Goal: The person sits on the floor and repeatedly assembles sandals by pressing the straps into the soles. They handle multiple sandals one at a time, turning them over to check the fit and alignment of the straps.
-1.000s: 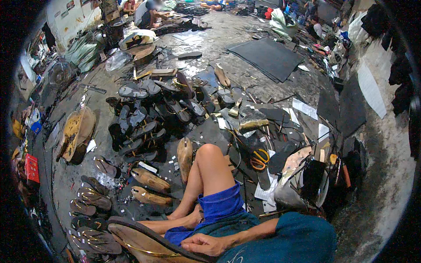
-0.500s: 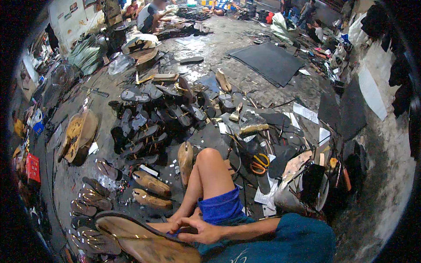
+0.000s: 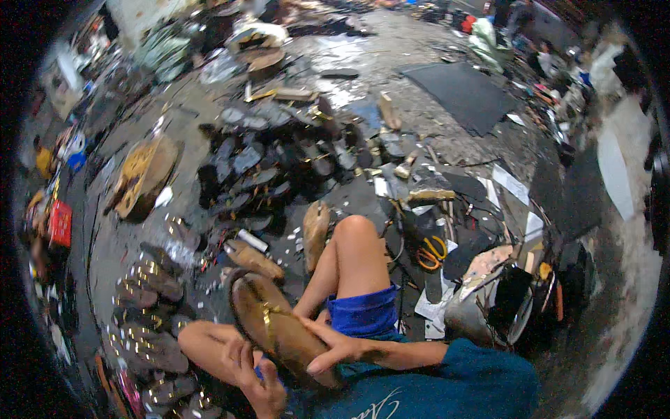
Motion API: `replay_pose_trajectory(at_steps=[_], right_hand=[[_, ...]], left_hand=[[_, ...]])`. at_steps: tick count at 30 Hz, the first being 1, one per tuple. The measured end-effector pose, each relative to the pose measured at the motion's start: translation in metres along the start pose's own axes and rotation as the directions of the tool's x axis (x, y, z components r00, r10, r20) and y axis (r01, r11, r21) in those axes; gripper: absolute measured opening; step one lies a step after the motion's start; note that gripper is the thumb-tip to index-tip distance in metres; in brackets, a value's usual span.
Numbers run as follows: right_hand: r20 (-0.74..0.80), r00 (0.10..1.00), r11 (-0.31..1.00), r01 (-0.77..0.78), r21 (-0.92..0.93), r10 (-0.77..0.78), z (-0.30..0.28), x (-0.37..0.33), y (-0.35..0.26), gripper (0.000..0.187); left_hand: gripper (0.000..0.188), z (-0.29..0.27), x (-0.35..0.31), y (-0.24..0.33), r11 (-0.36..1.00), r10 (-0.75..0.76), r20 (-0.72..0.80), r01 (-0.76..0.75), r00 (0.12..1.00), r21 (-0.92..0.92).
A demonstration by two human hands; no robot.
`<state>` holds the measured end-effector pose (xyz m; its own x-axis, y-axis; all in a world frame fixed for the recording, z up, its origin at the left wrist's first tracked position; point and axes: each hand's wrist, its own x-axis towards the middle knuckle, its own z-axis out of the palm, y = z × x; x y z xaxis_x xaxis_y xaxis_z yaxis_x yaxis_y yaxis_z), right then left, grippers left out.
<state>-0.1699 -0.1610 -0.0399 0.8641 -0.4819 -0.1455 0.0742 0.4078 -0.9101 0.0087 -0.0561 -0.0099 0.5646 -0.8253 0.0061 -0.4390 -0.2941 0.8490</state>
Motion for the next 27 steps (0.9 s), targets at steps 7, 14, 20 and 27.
replay_pose_trajectory(at_steps=[7,14,20,27], right_hand=[[-0.068,0.992,0.525,0.000,0.851,0.111,0.014,-0.055,-0.004,0.093],[-0.132,0.937,0.563,-0.078,0.823,0.324,0.013,-0.073,-0.039,0.088],[-0.053,0.979,0.501,-0.055,0.864,0.198,0.008,-0.072,-0.032,0.088],[-0.037,0.989,0.573,-0.052,0.818,0.143,0.004,-0.055,-0.026,0.096]], left_hand=[[0.023,0.010,-0.038,0.024,0.826,-0.147,0.555,0.410,0.819,-0.387],[0.026,0.013,-0.061,0.040,0.750,-0.170,0.535,0.461,0.828,-0.474],[0.029,0.010,-0.063,0.032,0.773,-0.074,0.560,0.402,0.825,-0.490],[0.029,0.002,-0.068,0.042,0.731,-0.168,0.563,0.486,0.809,-0.479]])
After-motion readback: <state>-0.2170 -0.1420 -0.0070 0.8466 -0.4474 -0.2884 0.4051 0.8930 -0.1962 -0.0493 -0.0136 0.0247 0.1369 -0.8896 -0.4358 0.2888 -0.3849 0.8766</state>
